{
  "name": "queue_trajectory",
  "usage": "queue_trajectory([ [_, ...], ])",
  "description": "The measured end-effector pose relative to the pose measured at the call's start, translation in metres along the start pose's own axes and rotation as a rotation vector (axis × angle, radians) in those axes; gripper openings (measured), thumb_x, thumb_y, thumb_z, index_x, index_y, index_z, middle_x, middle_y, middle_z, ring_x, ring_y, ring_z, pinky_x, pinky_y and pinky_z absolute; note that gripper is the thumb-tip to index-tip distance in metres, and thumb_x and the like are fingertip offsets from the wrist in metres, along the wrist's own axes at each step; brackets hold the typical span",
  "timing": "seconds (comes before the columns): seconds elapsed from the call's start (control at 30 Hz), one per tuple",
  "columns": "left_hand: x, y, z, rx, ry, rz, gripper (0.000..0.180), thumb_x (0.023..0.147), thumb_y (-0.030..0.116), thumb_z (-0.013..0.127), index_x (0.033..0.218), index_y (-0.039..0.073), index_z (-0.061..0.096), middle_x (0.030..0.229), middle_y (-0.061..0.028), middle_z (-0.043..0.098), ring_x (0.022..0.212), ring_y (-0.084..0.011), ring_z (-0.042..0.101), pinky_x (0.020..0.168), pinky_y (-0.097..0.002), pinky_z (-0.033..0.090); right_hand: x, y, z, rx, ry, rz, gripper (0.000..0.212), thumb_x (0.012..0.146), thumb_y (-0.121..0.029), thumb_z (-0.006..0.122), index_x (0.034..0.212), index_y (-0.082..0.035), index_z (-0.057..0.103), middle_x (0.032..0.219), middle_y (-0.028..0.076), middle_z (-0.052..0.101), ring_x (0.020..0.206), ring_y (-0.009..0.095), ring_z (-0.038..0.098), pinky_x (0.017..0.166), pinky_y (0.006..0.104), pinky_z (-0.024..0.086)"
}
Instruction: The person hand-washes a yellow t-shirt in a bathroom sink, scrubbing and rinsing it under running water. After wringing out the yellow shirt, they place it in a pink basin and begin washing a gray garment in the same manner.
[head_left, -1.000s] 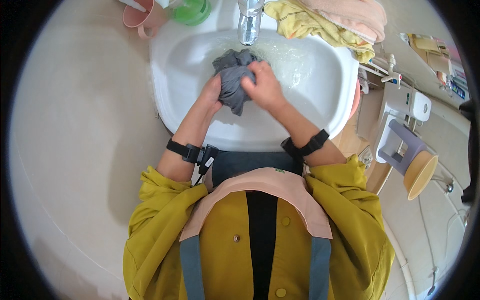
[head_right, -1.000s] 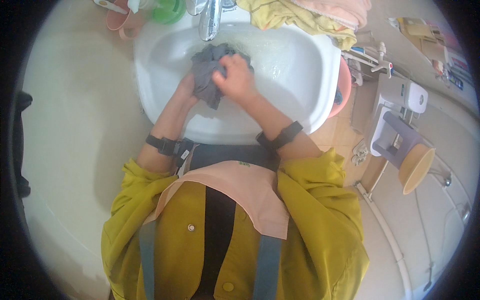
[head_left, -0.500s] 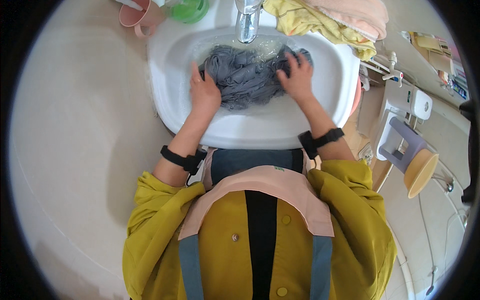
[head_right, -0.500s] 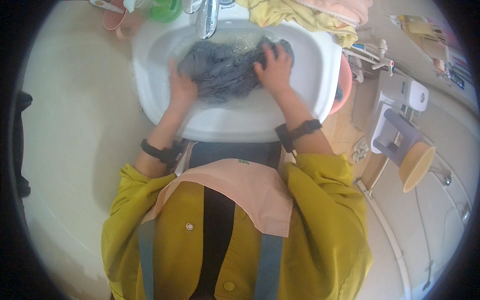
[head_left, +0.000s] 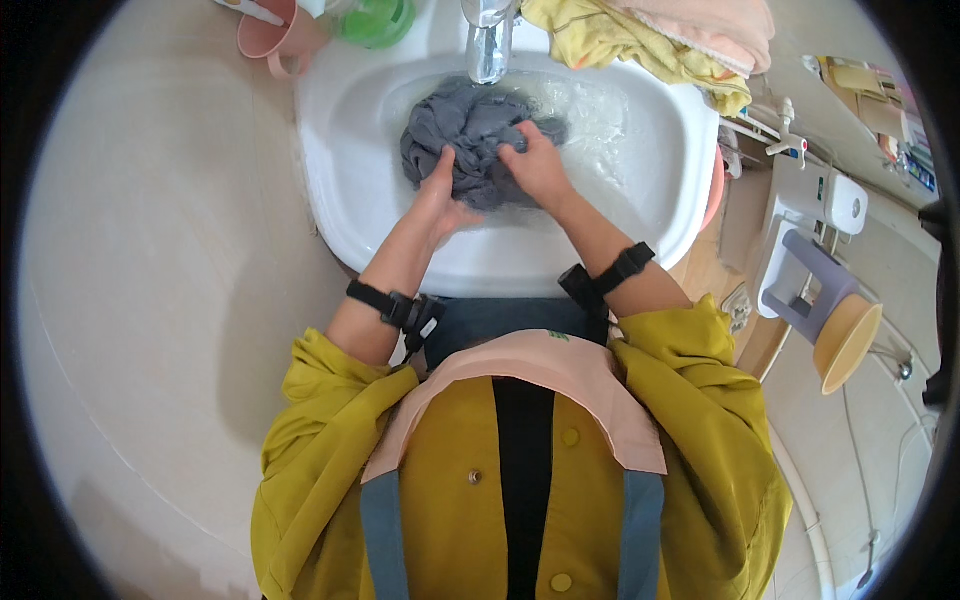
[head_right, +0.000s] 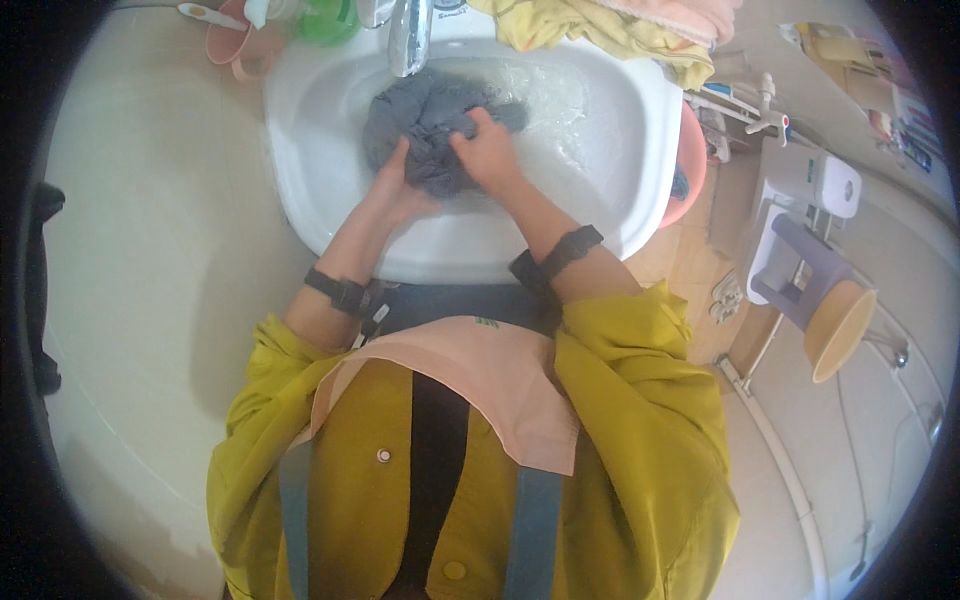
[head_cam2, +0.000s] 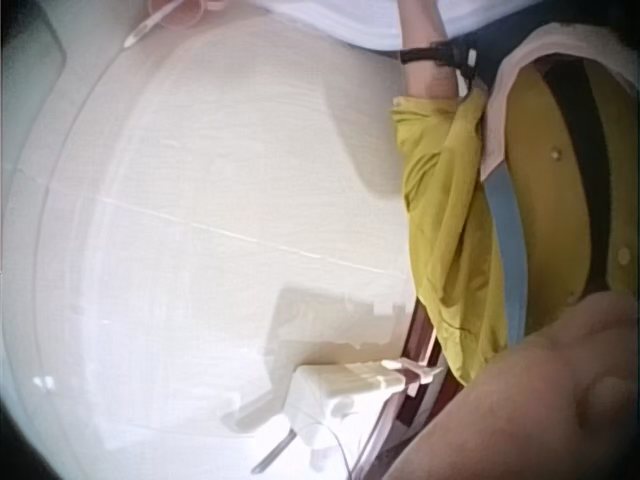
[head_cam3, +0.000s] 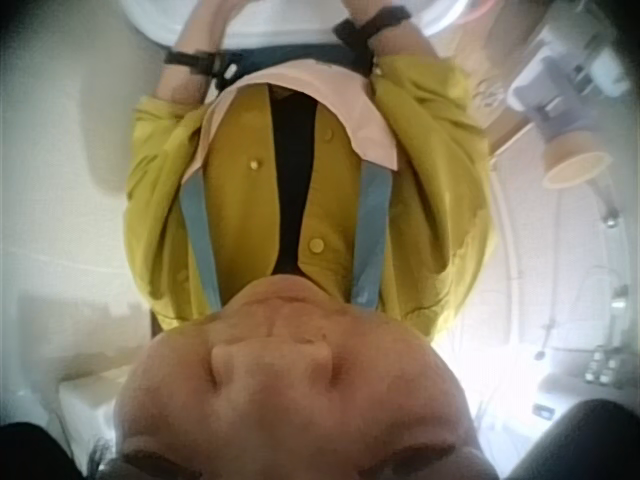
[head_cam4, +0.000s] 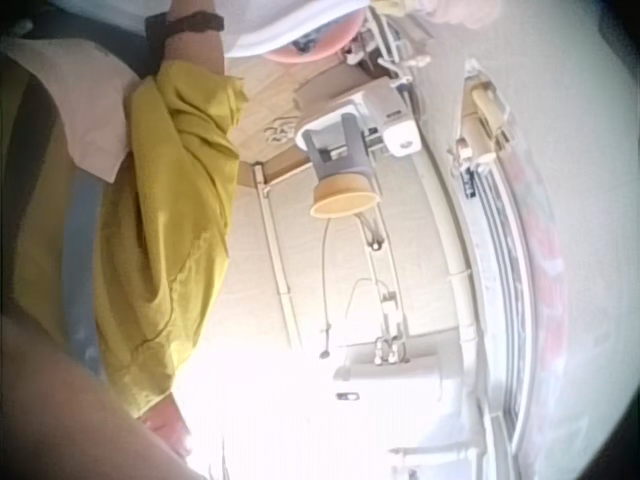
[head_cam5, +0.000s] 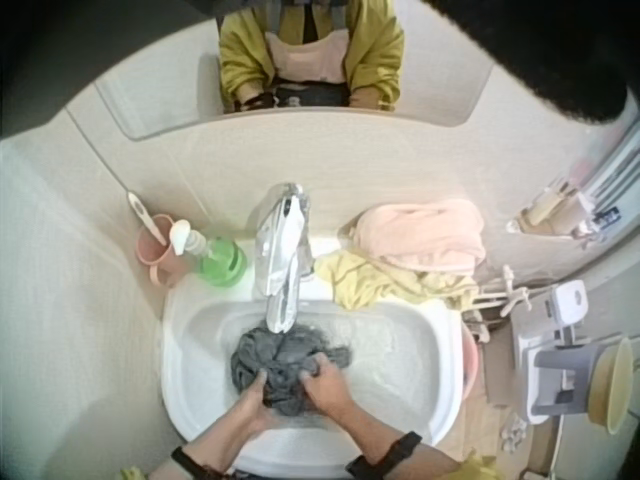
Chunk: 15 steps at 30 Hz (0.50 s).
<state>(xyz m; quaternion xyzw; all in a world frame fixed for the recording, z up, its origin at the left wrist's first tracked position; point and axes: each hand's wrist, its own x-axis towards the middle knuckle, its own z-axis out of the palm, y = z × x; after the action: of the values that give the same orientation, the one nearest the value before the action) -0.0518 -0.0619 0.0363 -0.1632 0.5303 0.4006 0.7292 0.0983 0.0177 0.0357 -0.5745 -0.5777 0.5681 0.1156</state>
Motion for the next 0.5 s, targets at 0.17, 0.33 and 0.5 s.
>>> queue_trajectory([
  [0.17, 0.027, 0.007, 0.009, 0.038, -0.278, 0.232, 0.049, 0.091, 0.045, 0.038, 0.121, 0.008, 0.043, 0.117, -0.0115, 0.051, 0.106, -0.0257, 0.053, 0.083, -0.0434, 0.049, -0.045, -0.053, 0.009, 0.121, -0.187, -0.173, 0.041, 0.074, -0.031, 0.061, 0.108, -0.009, 0.053, 0.097, 0.025, 0.056, 0.093, 0.037, 0.056, 0.08, 0.0421, 0.043],
  [0.33, 0.02, 0.012, 0.004, -0.081, -0.106, 0.132, 0.045, 0.085, 0.036, 0.052, 0.119, 0.006, 0.046, 0.109, -0.0094, 0.056, 0.099, -0.0222, 0.056, 0.085, -0.0392, 0.047, -0.029, -0.028, -0.003, -0.176, -0.046, -0.127, 0.04, 0.074, -0.034, 0.061, 0.105, -0.008, 0.055, 0.094, 0.023, 0.056, 0.091, 0.038, 0.055, 0.081, 0.0415, 0.044],
  [0.5, -0.039, 0.047, 0.018, 0.281, 0.186, 0.39, 0.052, 0.077, 0.038, 0.063, 0.11, -0.001, 0.051, 0.097, -0.0079, 0.058, 0.084, -0.0173, 0.057, 0.068, -0.0322, 0.046, -0.038, -0.028, -0.062, -0.361, 0.242, -0.134, 0.043, 0.075, -0.037, 0.062, 0.107, -0.008, 0.056, 0.101, 0.024, 0.052, 0.094, 0.038, 0.053, 0.082, 0.0408, 0.044],
])
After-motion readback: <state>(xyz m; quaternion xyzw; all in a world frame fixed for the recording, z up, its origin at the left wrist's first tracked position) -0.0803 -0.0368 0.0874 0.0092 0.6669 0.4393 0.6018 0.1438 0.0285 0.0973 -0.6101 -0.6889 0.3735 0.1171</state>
